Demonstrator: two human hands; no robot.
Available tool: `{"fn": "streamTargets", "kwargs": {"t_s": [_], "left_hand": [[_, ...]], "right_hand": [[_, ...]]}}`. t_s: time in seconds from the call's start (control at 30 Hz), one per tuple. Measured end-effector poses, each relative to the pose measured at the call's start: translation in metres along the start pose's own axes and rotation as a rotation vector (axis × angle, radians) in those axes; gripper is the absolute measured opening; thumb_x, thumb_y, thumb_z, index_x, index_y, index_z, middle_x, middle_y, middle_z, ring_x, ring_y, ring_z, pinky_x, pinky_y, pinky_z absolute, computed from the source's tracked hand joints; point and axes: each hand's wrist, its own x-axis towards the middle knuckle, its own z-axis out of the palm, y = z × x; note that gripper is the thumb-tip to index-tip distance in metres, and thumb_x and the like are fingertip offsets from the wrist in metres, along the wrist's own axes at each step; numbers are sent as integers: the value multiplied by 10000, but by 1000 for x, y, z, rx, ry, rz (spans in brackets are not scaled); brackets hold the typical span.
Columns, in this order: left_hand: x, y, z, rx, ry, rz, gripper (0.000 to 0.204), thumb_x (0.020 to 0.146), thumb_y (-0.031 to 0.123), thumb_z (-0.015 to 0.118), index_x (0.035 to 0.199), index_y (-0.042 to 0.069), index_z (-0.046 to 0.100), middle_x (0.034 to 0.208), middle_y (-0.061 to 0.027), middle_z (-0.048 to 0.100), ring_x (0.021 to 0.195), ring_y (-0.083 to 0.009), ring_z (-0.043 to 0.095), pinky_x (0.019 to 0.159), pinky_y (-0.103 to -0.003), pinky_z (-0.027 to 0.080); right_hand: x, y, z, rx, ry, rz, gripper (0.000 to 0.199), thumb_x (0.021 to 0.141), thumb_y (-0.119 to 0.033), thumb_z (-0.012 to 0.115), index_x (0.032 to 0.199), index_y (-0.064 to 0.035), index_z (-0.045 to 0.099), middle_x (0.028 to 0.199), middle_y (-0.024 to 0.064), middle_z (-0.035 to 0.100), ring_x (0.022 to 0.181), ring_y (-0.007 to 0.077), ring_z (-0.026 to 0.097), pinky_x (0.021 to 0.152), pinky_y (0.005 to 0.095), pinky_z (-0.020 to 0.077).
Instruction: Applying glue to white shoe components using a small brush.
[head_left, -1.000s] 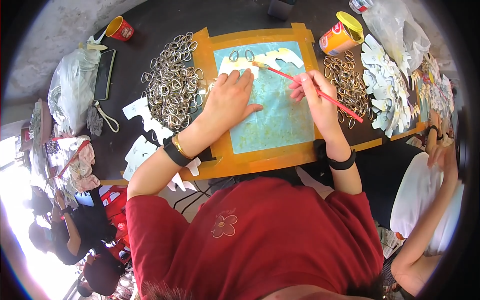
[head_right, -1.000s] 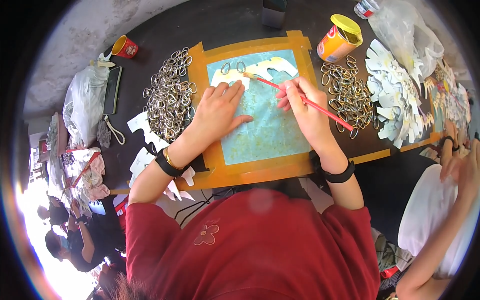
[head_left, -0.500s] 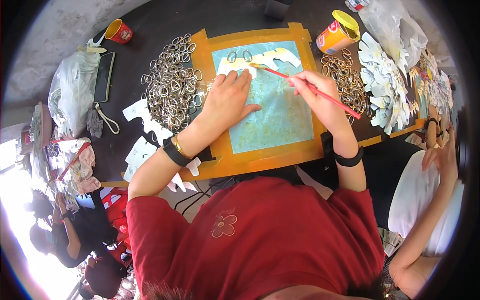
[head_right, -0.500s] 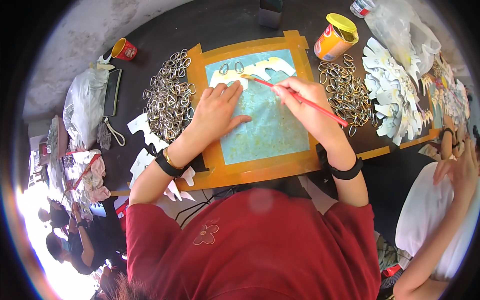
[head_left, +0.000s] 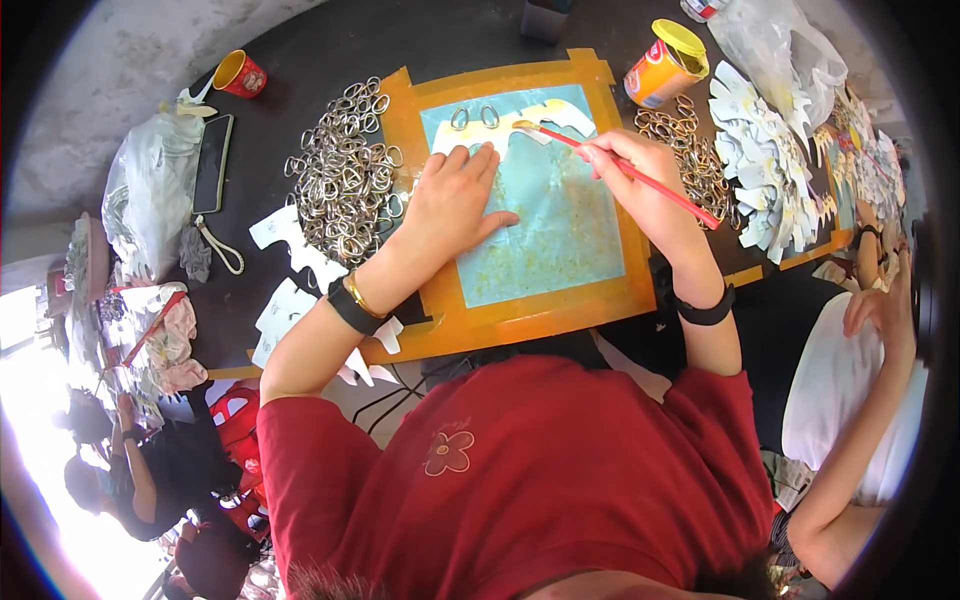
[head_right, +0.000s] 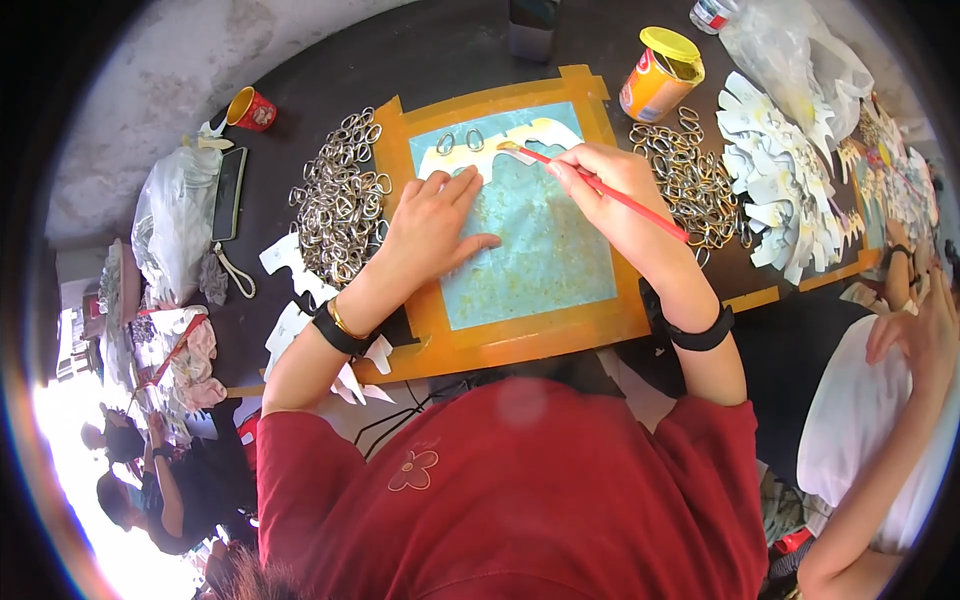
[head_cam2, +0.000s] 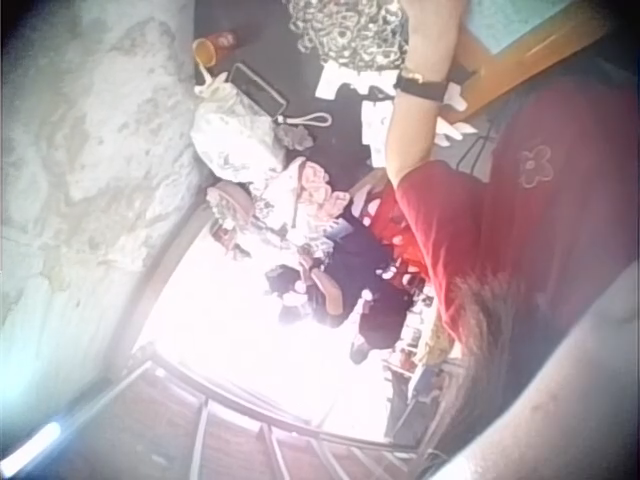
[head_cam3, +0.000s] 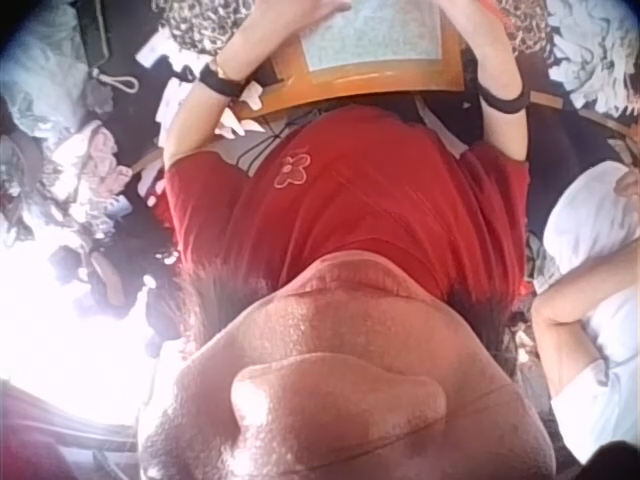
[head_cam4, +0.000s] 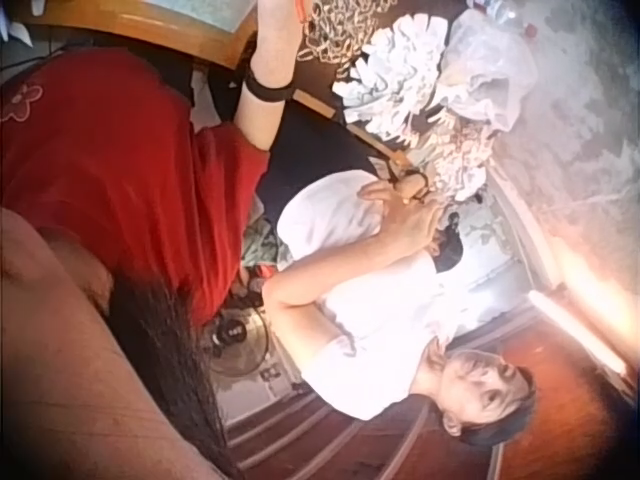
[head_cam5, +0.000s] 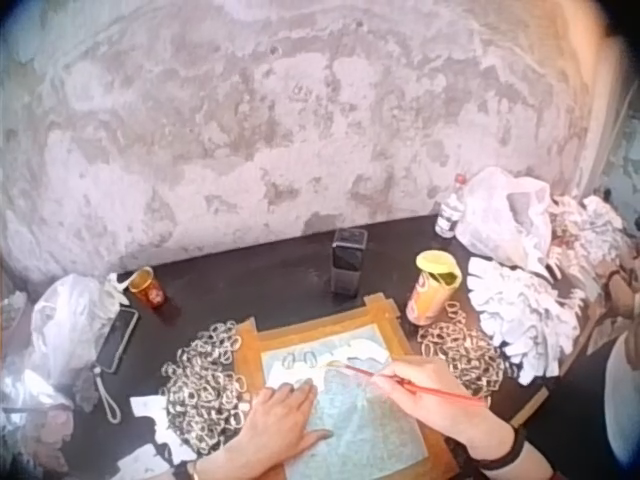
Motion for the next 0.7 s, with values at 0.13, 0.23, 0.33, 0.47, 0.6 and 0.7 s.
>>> {"fn": "streamTargets", "kwargs": {"t_s": [0.13, 0.23, 0.33, 0.47, 0.6, 0.7], "left_hand": [[1, 4, 0, 0, -31, -18, 730, 745, 505, 720, 1226, -25, 575, 1275, -110, 585, 1055, -256, 551, 862, -382, 443], [2, 7, -1, 10, -41, -11, 729, 757, 517, 707, 1229, -22, 570, 1279, -107, 579, 1064, -254, 546, 881, -374, 435], [1, 8, -1, 11, -24, -1, 723, 761, 516, 706, 1225, -22, 570, 1277, -102, 578, 1068, -252, 543, 886, -367, 432], [2, 6, -4, 14, -64, -31, 699, 758, 505, 715, 1216, -4, 575, 1266, -95, 585, 1074, -253, 546, 887, -370, 432], [2, -1, -3, -11, -35, -32, 670, 756, 485, 725, 1215, 18, 580, 1254, -85, 591, 1087, -253, 548, 889, -381, 430], [3, -3, -5, -60, -51, -26, 641, 767, 454, 727, 1219, 24, 580, 1256, -82, 592, 1095, -253, 547, 901, -394, 427]], "right_hand": [[-5, 0, 14, -14, 25, -214, 108, 905, -99, 646, 894, 9, 646, 737, 102, 617, 621, 184, 591, 598, 294, 456], [-8, -1, 13, 24, 11, -139, 110, 912, -92, 641, 898, 17, 651, 727, 101, 618, 618, 168, 590, 593, 292, 457], [-9, 10, 3, 13, 26, -50, 118, 923, -88, 628, 908, 25, 657, 727, 99, 627, 618, 143, 583, 585, 277, 453], [-10, 15, -3, 20, 21, -20, 148, 949, -90, 591, 951, 43, 657, 805, 72, 656, 703, 103, 609, 653, 241, 482], [-13, 20, -6, 119, 99, -5, 152, 941, -98, 605, 929, 46, 655, 778, 86, 662, 680, 129, 629, 640, 255, 490], [-20, 25, -22, 91, 135, 41, 164, 953, -110, 593, 951, 40, 659, 814, 82, 672, 704, 117, 632, 655, 252, 497]]}}
